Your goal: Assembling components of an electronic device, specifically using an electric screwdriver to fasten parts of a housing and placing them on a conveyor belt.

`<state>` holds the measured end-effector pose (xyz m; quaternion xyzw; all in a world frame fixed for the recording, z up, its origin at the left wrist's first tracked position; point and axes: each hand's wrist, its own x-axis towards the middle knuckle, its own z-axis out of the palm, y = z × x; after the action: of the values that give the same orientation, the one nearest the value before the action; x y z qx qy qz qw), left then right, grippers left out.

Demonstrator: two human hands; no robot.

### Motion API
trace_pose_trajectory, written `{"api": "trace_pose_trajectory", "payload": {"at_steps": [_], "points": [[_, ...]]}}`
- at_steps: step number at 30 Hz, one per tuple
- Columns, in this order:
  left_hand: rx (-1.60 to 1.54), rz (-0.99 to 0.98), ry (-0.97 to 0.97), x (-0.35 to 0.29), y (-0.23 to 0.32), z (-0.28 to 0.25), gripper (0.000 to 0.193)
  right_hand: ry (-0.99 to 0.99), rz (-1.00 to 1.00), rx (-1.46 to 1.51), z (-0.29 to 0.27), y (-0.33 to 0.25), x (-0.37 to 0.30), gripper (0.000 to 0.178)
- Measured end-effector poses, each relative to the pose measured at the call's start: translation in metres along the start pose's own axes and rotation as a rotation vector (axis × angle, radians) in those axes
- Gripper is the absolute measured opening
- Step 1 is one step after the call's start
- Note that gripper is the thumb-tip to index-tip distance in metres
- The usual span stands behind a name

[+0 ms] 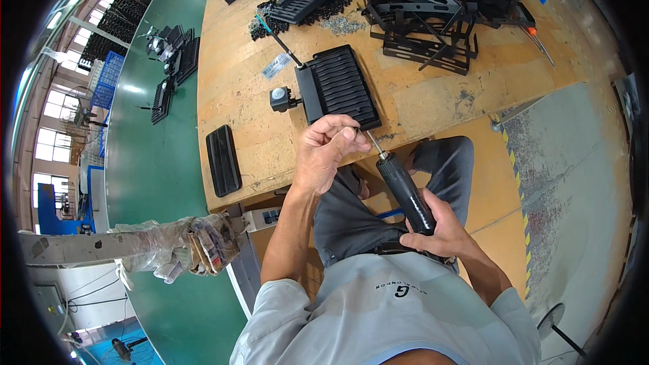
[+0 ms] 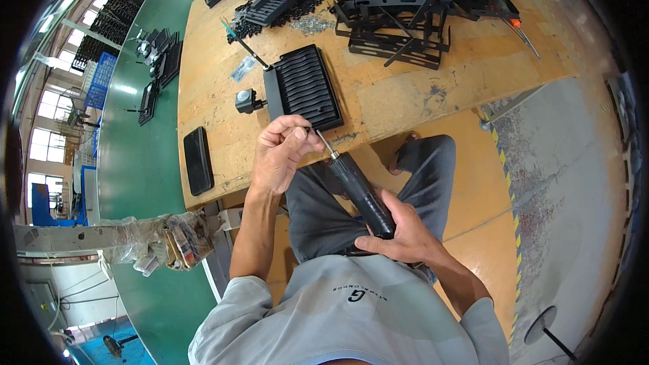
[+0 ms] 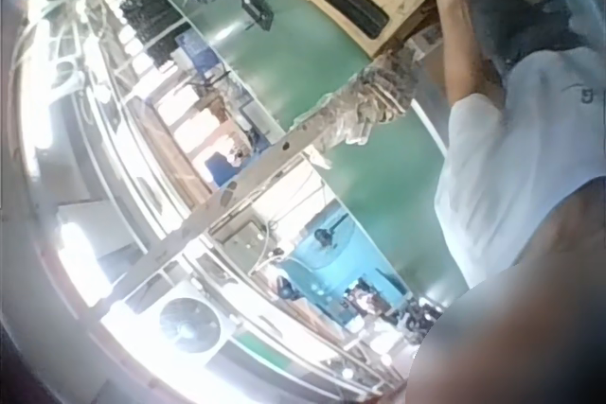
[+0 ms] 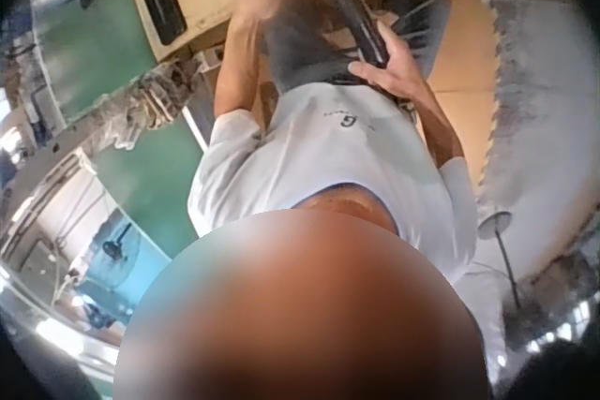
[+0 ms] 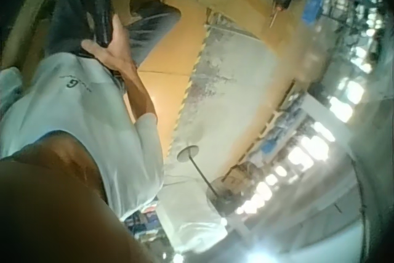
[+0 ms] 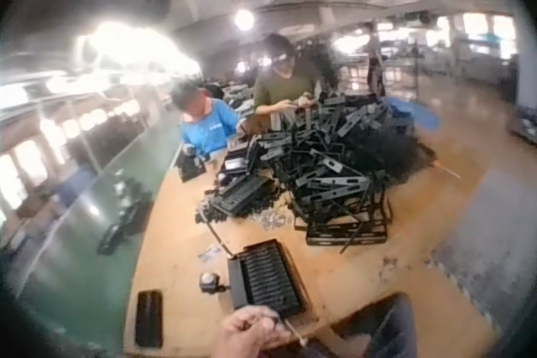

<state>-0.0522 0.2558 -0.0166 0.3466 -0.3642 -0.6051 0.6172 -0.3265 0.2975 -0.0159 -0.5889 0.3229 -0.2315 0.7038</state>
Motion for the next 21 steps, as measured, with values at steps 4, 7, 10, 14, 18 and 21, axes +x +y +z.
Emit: {"api": "trace_pose_trajectory", "payload": {"at_steps": [4, 7, 10, 14, 18, 21], "points": [[0.009, -0.002, -0.024, -0.002, -0.002, -0.003, 0.014, -0.02, 0.073, -0.042, 0.0, -0.004, -0.001, 0.074], [0.026, -0.002, -0.061, -0.001, -0.003, -0.007, 0.015, -0.023, 0.094, -0.038, 0.001, -0.004, 0.0, 0.073], [0.089, -0.017, -0.056, 0.0, -0.002, -0.011, 0.015, -0.032, 0.121, -0.045, 0.001, -0.004, 0.001, 0.071], [0.133, -0.044, -0.08, 0.001, 0.007, -0.015, 0.014, -0.047, 0.096, -0.058, -0.001, 0.001, 0.004, 0.069], [0.541, -0.133, -0.232, 0.008, 0.04, -0.016, 0.011, -0.274, 0.421, 0.48, -0.02, -0.012, 0.001, 0.071], [0.691, -0.239, -0.344, 0.013, 0.055, -0.005, 0.01, -0.46, 0.384, 0.869, -0.017, 0.011, -0.002, 0.068]]}}
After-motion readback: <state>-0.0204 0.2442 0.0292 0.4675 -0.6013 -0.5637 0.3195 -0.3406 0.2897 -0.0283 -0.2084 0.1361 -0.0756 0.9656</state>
